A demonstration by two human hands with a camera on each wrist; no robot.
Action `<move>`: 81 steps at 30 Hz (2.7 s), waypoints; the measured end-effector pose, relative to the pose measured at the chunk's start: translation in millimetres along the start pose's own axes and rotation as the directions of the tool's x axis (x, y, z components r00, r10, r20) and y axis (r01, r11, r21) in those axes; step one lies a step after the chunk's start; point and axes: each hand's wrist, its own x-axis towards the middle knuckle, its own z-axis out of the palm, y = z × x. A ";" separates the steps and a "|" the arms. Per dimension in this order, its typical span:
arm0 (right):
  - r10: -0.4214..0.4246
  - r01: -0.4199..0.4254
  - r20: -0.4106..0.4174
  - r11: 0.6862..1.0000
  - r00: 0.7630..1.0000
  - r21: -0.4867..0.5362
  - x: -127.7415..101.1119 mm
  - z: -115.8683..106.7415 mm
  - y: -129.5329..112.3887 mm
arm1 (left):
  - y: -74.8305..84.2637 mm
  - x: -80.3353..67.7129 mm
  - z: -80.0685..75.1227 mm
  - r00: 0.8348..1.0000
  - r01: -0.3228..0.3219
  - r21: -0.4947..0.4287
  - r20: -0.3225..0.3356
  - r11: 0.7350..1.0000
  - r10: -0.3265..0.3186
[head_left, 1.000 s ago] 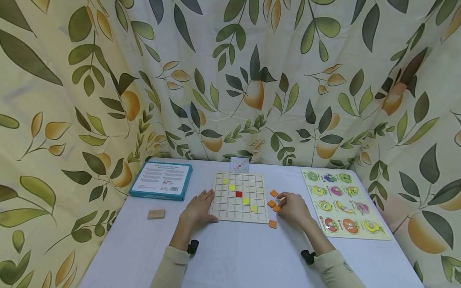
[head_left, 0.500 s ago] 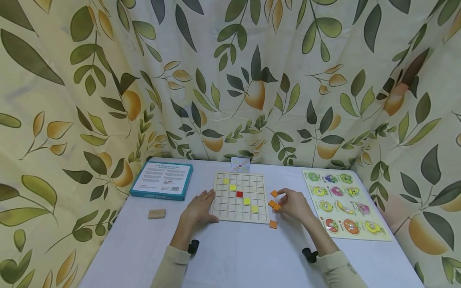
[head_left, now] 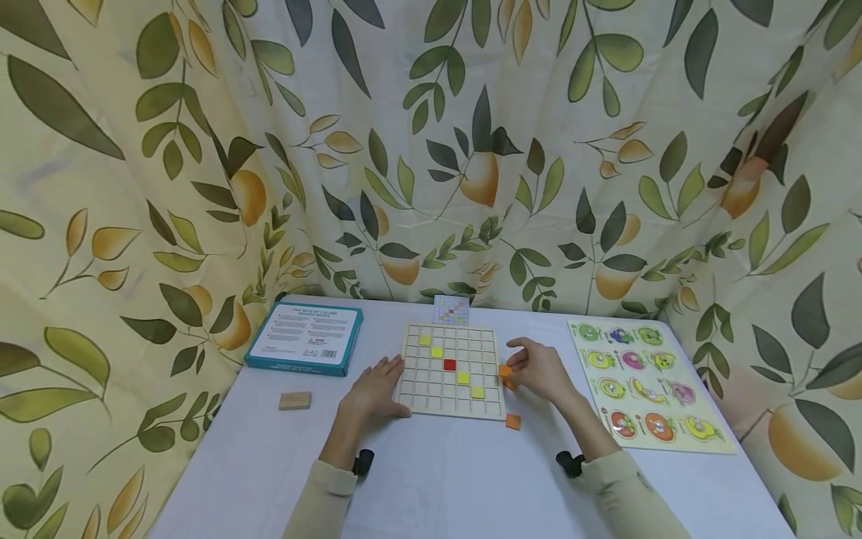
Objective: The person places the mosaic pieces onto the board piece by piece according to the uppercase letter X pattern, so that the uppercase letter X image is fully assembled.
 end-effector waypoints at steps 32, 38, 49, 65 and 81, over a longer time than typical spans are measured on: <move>-0.047 0.043 0.041 0.994 0.998 0.103 67.1 29.6 13.8 | 1.2 -1.0 -0.1 1.000 0.008 0.006 -0.011 1.000 -0.008; -0.058 0.054 0.034 0.992 0.998 0.118 74.9 33.2 10.4 | -0.2 -0.7 -0.2 1.000 0.001 0.010 -0.005 1.000 -0.001; -0.009 -0.001 0.071 0.991 0.997 0.137 85.2 40.1 7.8 | -1.2 1.0 0.0 1.000 -0.008 0.012 -0.002 1.000 0.008; 0.033 -0.044 0.071 0.986 0.997 0.162 86.9 43.1 7.1 | -0.5 0.0 -1.1 1.000 -0.009 0.021 -0.007 1.000 0.009; 0.031 -0.032 0.016 0.991 0.999 0.134 74.7 35.2 12.6 | 1.8 -1.3 -1.8 1.000 -0.001 0.009 0.015 1.000 0.001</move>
